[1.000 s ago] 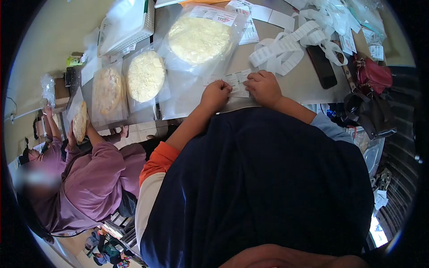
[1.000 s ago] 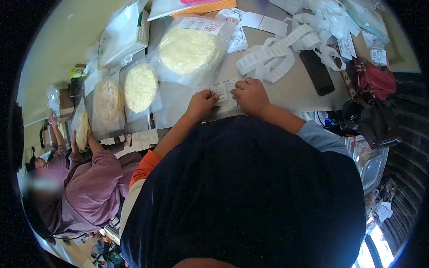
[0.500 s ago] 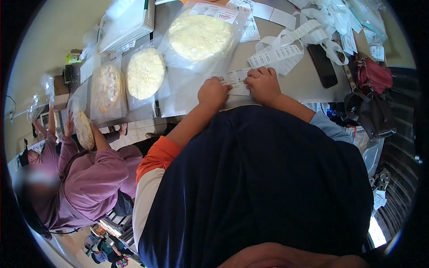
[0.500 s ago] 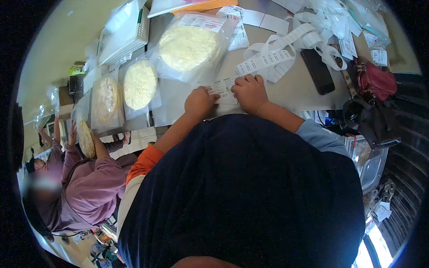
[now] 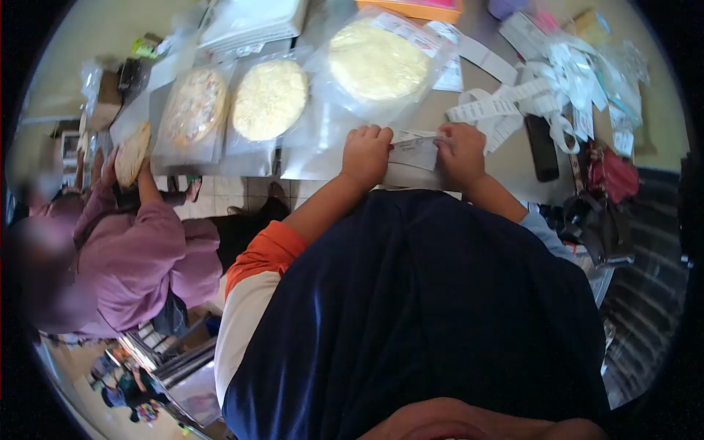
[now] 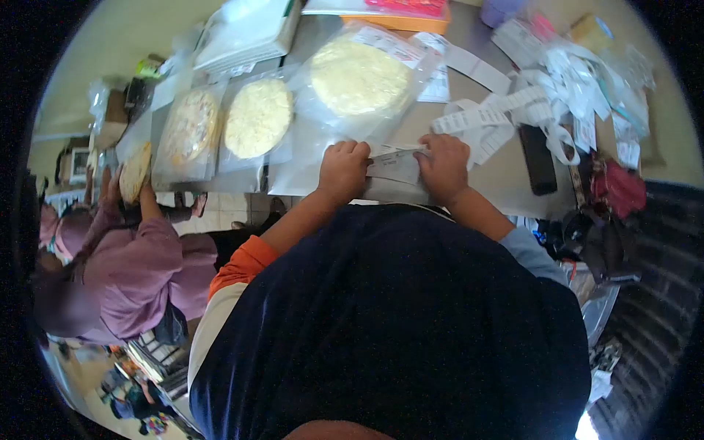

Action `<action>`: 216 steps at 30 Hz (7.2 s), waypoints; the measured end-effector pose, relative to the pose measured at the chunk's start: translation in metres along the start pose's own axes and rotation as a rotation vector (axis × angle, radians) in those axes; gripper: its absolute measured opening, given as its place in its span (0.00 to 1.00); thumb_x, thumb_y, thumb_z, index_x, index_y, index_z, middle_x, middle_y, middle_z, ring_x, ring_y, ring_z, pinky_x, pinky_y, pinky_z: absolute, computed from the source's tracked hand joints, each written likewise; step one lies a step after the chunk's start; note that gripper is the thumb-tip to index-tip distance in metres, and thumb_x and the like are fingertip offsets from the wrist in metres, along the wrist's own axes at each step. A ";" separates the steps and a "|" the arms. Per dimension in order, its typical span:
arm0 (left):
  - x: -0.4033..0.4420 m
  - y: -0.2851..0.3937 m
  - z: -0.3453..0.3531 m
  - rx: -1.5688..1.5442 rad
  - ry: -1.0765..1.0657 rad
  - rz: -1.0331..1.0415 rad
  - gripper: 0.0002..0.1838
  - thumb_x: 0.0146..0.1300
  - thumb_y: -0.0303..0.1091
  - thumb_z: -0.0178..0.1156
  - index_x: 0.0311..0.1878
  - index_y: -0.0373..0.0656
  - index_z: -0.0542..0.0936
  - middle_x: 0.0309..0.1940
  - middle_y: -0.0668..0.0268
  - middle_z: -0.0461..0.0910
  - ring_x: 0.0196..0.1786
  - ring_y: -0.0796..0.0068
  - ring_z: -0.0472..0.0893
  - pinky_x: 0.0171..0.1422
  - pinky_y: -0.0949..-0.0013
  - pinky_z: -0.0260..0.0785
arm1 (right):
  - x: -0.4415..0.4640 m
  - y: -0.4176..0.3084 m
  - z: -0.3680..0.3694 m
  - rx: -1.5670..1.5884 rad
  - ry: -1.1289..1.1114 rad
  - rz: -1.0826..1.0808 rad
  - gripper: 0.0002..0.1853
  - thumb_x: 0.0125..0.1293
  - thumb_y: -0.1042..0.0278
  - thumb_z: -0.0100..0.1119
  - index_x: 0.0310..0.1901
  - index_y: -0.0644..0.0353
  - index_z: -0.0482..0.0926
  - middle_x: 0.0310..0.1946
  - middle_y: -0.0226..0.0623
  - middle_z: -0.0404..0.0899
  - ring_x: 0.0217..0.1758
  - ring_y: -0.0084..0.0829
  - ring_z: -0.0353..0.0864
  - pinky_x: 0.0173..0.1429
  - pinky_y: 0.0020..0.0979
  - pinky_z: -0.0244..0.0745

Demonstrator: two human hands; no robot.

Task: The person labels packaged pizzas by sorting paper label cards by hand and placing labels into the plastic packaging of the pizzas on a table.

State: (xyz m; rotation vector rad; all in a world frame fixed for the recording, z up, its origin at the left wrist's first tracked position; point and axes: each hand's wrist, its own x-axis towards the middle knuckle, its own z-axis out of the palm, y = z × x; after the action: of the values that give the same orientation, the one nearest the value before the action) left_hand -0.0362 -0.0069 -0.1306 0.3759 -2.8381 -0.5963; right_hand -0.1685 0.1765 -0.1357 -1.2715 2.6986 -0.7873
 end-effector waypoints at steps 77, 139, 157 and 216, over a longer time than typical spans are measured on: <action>-0.099 -0.226 -0.082 -0.493 0.567 -1.373 0.22 0.57 0.45 0.60 0.37 0.28 0.77 0.27 0.54 0.80 0.35 0.57 0.81 0.33 0.59 0.74 | -0.009 -0.017 0.051 -0.062 -0.032 -0.292 0.42 0.52 0.44 0.57 0.63 0.65 0.60 0.56 0.48 0.63 0.61 0.48 0.59 0.68 0.46 0.48; 0.089 -0.055 -0.038 0.123 0.413 0.612 0.22 0.49 0.31 0.57 0.51 0.40 0.76 0.38 0.61 0.75 0.37 0.64 0.76 0.40 0.62 0.67 | 0.060 -0.088 -0.010 0.075 0.421 -0.339 0.08 0.47 0.75 0.58 0.32 0.57 0.76 0.31 0.32 0.73 0.35 0.34 0.73 0.43 0.34 0.66; 0.120 -0.126 -0.100 -0.064 0.147 -0.252 0.30 0.56 0.50 0.59 0.52 0.33 0.72 0.47 0.47 0.73 0.50 0.50 0.73 0.53 0.57 0.66 | 0.076 -0.036 0.027 0.814 0.449 0.923 0.26 0.61 0.51 0.57 0.51 0.65 0.68 0.41 0.47 0.74 0.47 0.40 0.73 0.50 0.39 0.69; -0.107 0.498 0.069 -0.941 -1.830 -0.078 0.25 0.58 0.41 0.53 0.54 0.32 0.69 0.46 0.51 0.76 0.46 0.57 0.78 0.53 0.58 0.71 | -0.512 -0.056 -0.202 1.443 1.796 0.924 0.23 0.63 0.59 0.52 0.51 0.72 0.68 0.39 0.47 0.77 0.39 0.37 0.81 0.39 0.37 0.78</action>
State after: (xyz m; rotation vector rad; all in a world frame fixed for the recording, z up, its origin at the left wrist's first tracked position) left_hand -0.0538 0.4899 -0.0002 -0.5838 -2.9032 -3.4134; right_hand 0.1564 0.6088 -0.0160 1.4004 1.1788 -3.2096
